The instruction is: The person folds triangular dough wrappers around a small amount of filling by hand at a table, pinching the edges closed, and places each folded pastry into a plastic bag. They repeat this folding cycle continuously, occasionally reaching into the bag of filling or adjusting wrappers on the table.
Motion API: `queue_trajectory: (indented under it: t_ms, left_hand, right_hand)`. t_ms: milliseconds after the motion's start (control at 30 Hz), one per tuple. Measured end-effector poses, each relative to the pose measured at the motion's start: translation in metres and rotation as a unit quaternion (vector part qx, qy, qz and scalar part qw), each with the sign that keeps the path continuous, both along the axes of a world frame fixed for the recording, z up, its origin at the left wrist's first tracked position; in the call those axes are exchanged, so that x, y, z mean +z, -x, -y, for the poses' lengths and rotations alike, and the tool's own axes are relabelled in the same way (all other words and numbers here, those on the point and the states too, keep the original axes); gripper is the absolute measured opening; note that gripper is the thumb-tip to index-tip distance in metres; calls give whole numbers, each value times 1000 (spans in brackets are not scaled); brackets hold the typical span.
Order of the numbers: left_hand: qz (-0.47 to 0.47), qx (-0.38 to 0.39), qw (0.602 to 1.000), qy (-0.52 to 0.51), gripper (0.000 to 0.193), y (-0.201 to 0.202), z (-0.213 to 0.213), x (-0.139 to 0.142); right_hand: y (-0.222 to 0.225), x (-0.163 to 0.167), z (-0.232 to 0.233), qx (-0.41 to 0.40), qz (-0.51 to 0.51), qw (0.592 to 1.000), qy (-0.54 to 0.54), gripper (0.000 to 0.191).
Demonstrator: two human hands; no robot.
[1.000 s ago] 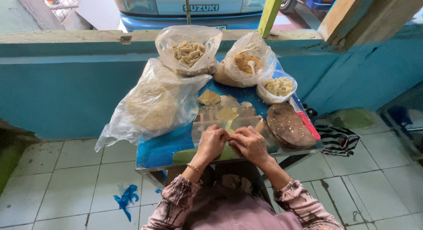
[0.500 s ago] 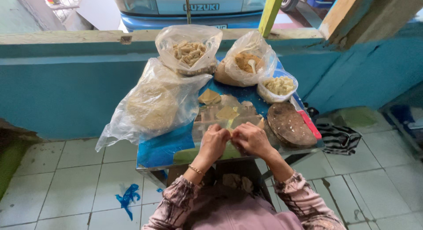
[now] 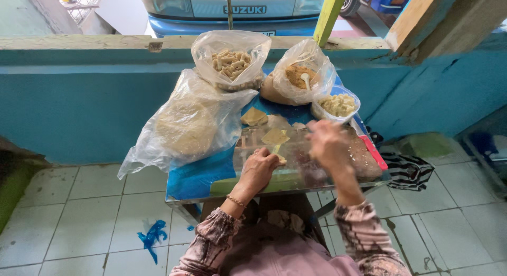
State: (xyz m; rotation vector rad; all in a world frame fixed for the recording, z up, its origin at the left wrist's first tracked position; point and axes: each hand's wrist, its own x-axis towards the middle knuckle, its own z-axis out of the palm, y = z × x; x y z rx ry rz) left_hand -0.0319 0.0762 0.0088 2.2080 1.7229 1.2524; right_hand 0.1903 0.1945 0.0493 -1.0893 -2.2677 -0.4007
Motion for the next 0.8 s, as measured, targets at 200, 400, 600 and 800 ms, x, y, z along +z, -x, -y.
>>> queue_trajectory:
  t_ms: [200, 400, 600, 800]
  left_hand:
    - [21, -10, 1000, -9, 13, 3, -1, -1]
    - [0, -21, 1000, -3, 10, 5, 1, 5]
    - [-1, -12, 1000, -5, 9, 5, 3, 6]
    - [24, 1, 1000, 7, 9, 5, 7, 7]
  right_hand:
    - [-35, 2, -100, -146, 53, 984, 89, 26]
    - [-38, 3, -129, -126, 71, 981, 131, 16]
    - [-43, 8, -122, -147, 47, 979, 136, 23]
    - [-51, -6, -113, -136, 82, 986, 59, 21]
